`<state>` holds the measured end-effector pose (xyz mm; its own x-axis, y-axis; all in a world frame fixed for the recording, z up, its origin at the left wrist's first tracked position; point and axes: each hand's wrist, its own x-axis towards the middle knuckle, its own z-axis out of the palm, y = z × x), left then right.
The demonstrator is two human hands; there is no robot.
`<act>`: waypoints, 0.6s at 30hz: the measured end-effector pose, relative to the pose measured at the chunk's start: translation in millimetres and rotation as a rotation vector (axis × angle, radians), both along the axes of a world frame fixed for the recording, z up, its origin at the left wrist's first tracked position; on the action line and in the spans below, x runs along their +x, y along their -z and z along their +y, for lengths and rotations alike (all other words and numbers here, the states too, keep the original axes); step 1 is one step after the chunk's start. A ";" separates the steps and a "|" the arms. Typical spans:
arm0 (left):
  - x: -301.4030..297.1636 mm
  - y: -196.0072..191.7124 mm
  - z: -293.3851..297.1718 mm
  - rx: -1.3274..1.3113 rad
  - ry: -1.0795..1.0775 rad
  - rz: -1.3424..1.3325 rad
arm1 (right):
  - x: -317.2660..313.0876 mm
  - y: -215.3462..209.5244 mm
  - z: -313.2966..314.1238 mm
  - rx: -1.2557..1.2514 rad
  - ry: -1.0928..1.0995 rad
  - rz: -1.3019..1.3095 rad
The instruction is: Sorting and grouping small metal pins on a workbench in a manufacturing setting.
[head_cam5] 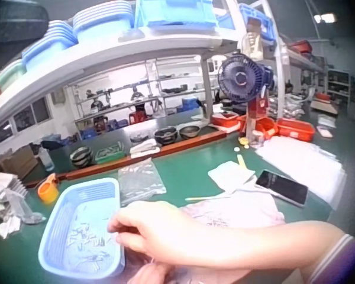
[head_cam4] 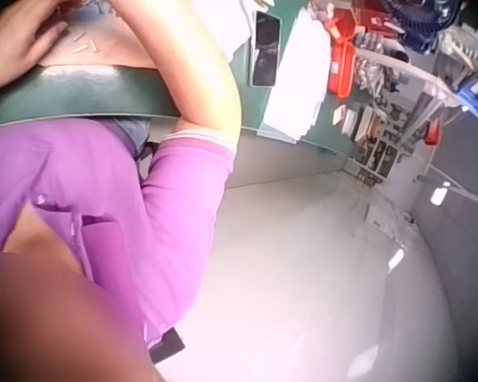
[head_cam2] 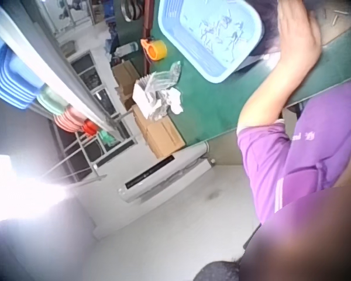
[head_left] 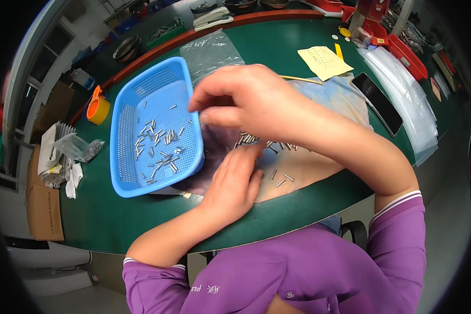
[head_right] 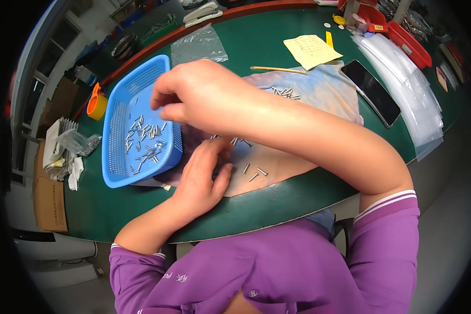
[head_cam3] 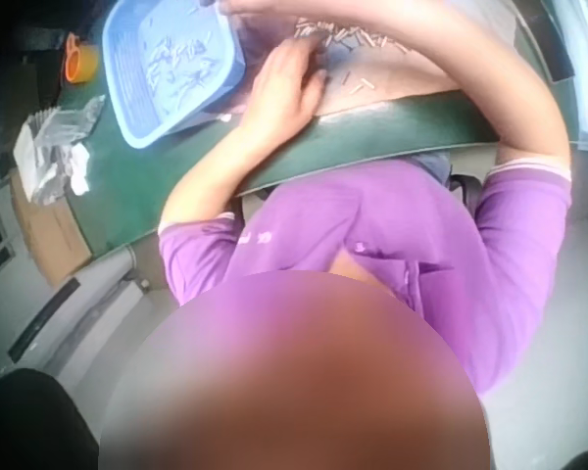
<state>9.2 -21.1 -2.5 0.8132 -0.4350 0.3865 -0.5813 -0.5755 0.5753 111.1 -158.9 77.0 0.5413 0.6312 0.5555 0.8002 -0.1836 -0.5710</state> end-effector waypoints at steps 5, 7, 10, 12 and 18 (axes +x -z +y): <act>1.5 -5.1 5.4 0.057 -0.038 0.041 | -38.8 19.3 -75.3 -0.433 0.019 0.180; -0.9 -15.2 5.5 0.083 -0.028 0.102 | -59.1 29.8 -89.5 -0.484 -0.006 0.251; -3.2 -27.4 7.2 0.122 -0.012 0.187 | -74.8 44.7 -93.6 -0.439 -0.016 0.285; -3.0 -33.7 8.8 0.257 -0.028 0.088 | -77.7 49.9 -93.1 -0.369 -0.018 0.258; -4.1 -29.6 18.9 0.264 -0.108 0.142 | -76.2 65.8 -76.2 -0.314 0.011 0.230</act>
